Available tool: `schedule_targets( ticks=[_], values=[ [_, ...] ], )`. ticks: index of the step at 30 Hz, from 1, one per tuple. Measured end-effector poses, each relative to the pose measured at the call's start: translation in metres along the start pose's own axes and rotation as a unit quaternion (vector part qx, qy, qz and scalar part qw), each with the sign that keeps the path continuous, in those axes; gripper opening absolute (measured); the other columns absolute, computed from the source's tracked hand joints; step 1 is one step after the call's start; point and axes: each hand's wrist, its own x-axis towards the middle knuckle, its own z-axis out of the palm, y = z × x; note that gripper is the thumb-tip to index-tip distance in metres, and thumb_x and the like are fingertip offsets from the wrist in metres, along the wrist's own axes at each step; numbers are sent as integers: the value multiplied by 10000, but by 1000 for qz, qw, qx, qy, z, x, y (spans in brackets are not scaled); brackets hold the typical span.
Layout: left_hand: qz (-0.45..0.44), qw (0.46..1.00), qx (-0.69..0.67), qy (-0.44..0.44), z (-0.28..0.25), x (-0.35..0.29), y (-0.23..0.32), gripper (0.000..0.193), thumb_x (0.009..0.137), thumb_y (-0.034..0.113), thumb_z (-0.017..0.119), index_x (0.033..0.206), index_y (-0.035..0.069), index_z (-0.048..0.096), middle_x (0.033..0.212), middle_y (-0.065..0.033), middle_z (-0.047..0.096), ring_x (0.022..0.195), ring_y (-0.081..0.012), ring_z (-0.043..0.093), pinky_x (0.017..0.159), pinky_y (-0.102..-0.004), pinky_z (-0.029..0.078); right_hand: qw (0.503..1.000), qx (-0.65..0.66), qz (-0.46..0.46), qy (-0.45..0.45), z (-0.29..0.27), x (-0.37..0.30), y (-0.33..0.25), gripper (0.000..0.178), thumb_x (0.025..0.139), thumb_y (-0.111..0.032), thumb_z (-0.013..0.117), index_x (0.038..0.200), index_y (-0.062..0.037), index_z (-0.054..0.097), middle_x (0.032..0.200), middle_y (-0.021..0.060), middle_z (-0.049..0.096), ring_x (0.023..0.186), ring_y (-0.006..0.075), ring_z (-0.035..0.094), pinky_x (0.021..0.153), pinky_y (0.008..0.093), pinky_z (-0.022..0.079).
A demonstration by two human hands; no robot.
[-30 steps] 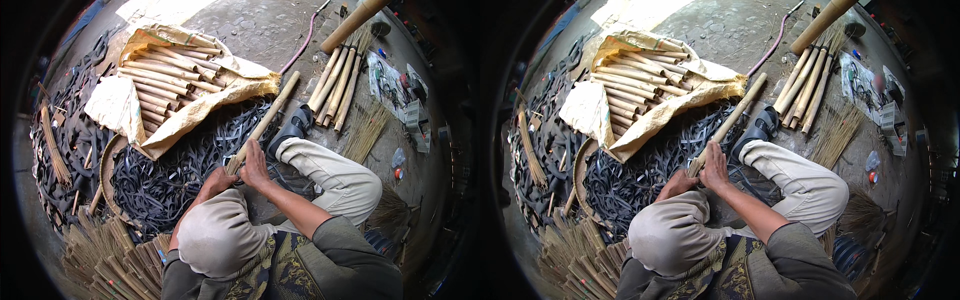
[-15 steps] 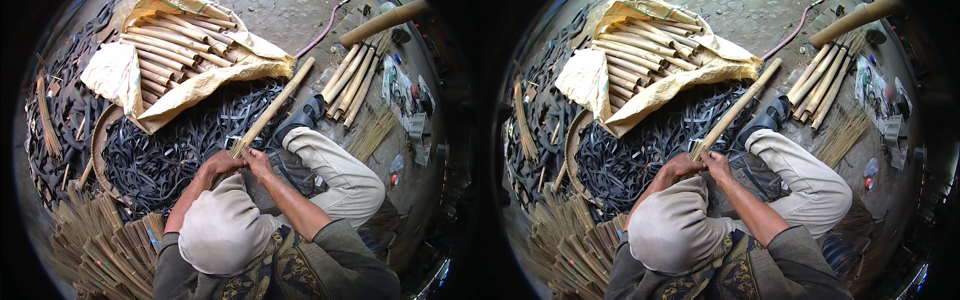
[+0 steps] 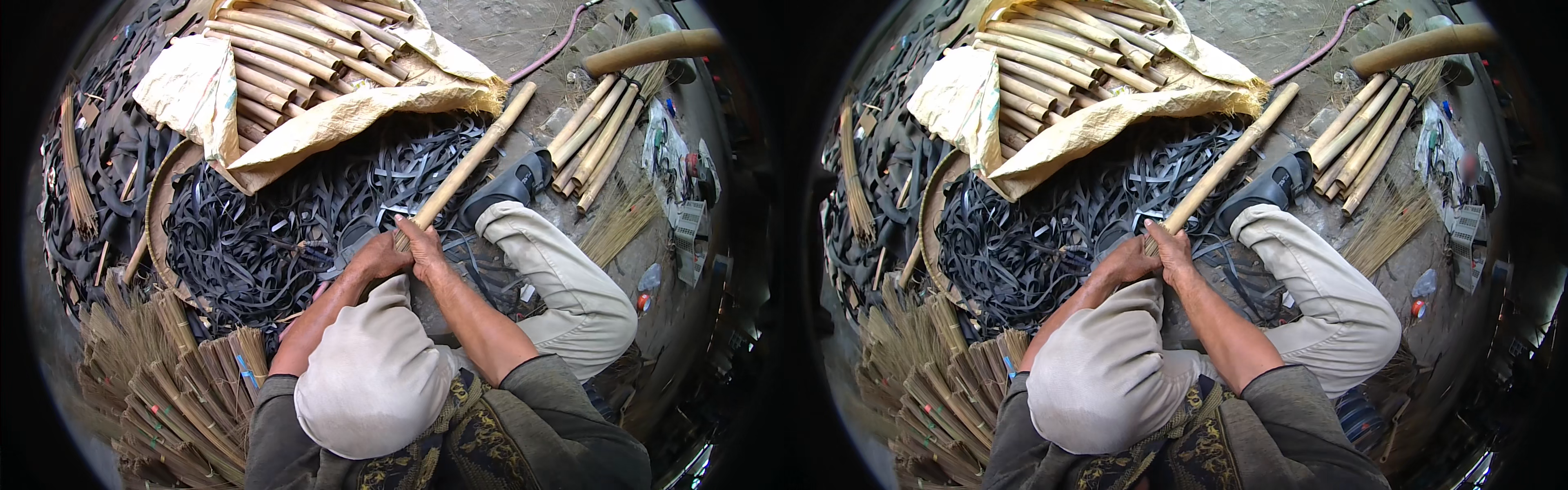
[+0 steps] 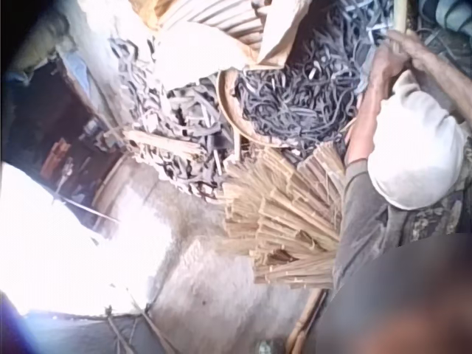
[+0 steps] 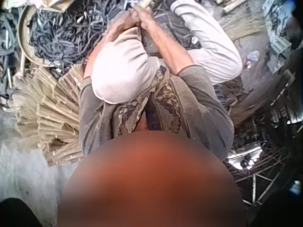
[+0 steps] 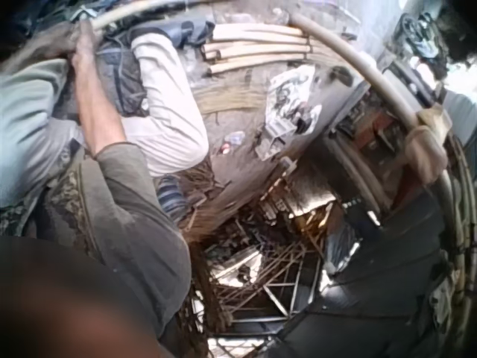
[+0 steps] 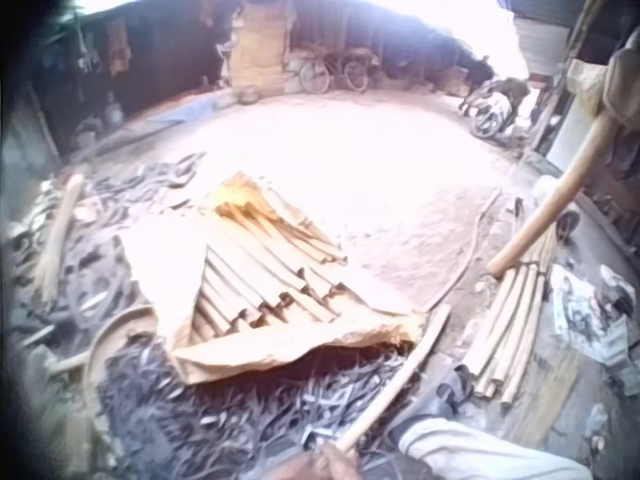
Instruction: The person gathers thin twigs, aligns them into a bundle, inserts the bundle into a bamboo handle, and secures it by wrapping a rubber strip around the junction. The person repeats this process for multiple brooms.
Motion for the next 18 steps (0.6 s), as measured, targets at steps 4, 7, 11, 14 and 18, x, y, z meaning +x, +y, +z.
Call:
schedule_targets(
  ticks=[4,7,11,14,18],
  values=[
    [39,995,-85,-45,4,7,-5,552,765,405,757,1095,-35,708,976,-242,745,890,-331,734,806,-420,560,999,28,-2,-25,-2,6,-2,339,873,-260,844,1053,-61,636,875,56,710,765,159,690,702,316,574],
    [10,1000,15,1,7,5,-2,584,775,410,771,1127,-48,690,1035,-282,740,957,-390,741,837,-452,570,999,-26,5,42,2,6,0,292,881,-268,826,1005,-71,650,863,49,712,721,148,679,670,310,565],
    [38,997,42,42,9,0,2,621,779,401,805,1188,-39,649,1060,-267,738,991,-382,731,854,-440,560,998,-8,-51,17,5,-4,0,263,884,-284,813,927,-76,658,791,16,680,632,124,637,599,296,529],
    [63,996,65,16,9,1,2,620,786,407,810,1196,-27,645,1061,-258,743,981,-394,735,837,-439,561,996,5,-72,43,3,-10,-3,259,882,-271,815,929,-84,644,800,-3,654,656,115,627,608,293,516],
    [41,990,133,33,16,6,6,611,771,408,820,1186,-13,668,1044,-264,747,971,-427,736,835,-470,573,994,14,-46,95,0,-7,-3,231,884,-231,807,943,-80,642,838,12,669,719,125,645,670,300,534]
  ],
)
